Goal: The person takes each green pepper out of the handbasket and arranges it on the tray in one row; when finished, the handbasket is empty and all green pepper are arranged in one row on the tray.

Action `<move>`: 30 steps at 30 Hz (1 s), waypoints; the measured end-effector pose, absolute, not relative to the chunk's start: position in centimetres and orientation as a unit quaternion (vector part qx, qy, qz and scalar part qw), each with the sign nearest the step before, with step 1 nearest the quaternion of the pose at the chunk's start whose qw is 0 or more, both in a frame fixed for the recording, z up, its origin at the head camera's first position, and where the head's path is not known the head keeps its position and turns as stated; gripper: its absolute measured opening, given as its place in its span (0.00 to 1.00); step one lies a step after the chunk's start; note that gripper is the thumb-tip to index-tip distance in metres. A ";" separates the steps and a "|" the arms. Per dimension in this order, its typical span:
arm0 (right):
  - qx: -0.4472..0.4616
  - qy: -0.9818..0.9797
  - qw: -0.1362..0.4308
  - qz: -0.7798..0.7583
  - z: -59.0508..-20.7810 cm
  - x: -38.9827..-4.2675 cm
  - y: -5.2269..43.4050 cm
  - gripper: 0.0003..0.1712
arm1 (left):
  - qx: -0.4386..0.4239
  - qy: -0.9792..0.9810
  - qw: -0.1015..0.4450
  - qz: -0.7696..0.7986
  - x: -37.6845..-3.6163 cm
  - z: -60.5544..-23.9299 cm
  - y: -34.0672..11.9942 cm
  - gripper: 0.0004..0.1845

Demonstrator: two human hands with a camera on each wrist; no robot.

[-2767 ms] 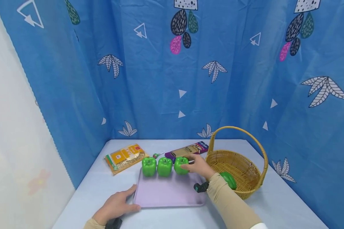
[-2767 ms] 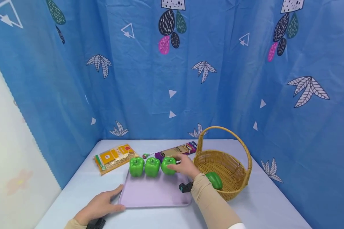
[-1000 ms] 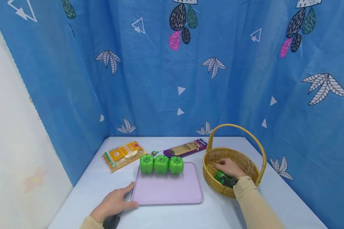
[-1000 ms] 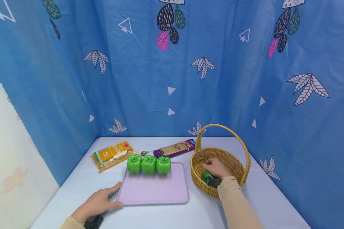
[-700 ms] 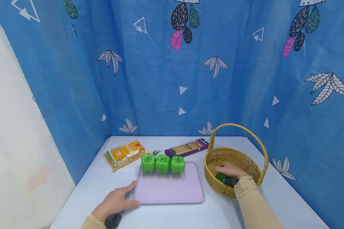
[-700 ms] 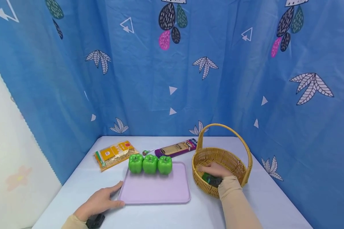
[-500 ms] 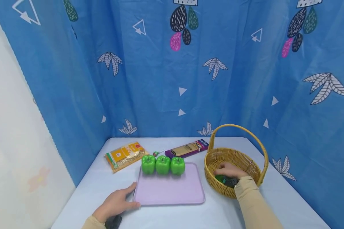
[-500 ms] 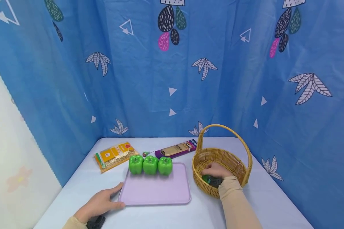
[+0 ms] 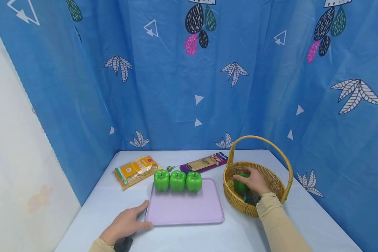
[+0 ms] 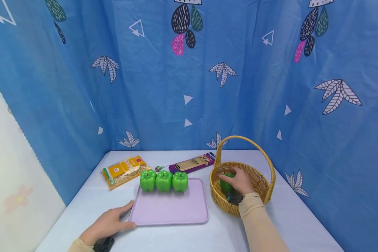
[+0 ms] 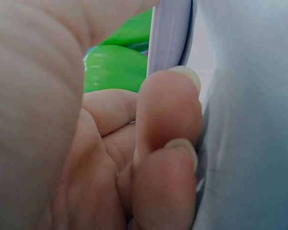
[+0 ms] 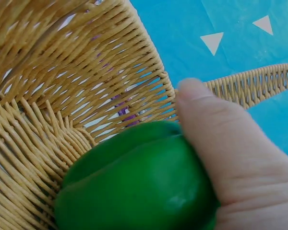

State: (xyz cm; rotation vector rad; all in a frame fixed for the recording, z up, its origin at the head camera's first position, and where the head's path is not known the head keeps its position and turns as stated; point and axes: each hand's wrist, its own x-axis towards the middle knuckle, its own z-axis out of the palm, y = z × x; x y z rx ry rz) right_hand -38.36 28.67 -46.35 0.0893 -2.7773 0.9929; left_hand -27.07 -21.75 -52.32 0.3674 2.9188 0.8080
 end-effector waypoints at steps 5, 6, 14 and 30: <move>0.058 -0.936 0.077 0.338 -46.4 -38.4 28.7 0.44 | 0.115 0.955 0.047 0.269 -27.1 -52.4 -21.9 0.52; 0.061 -0.937 0.076 0.336 -46.4 -38.3 28.7 0.45 | 0.115 0.955 0.049 0.269 -27.1 -52.5 -21.9 0.52; 0.053 -0.955 0.053 0.285 -46.4 -37.8 28.4 0.40 | 0.124 0.953 0.046 0.271 -27.2 -52.7 -21.8 0.52; 0.053 -0.948 0.083 0.304 -46.7 -38.0 28.6 0.47 | 0.120 0.953 0.050 0.274 -27.2 -52.6 -21.8 0.52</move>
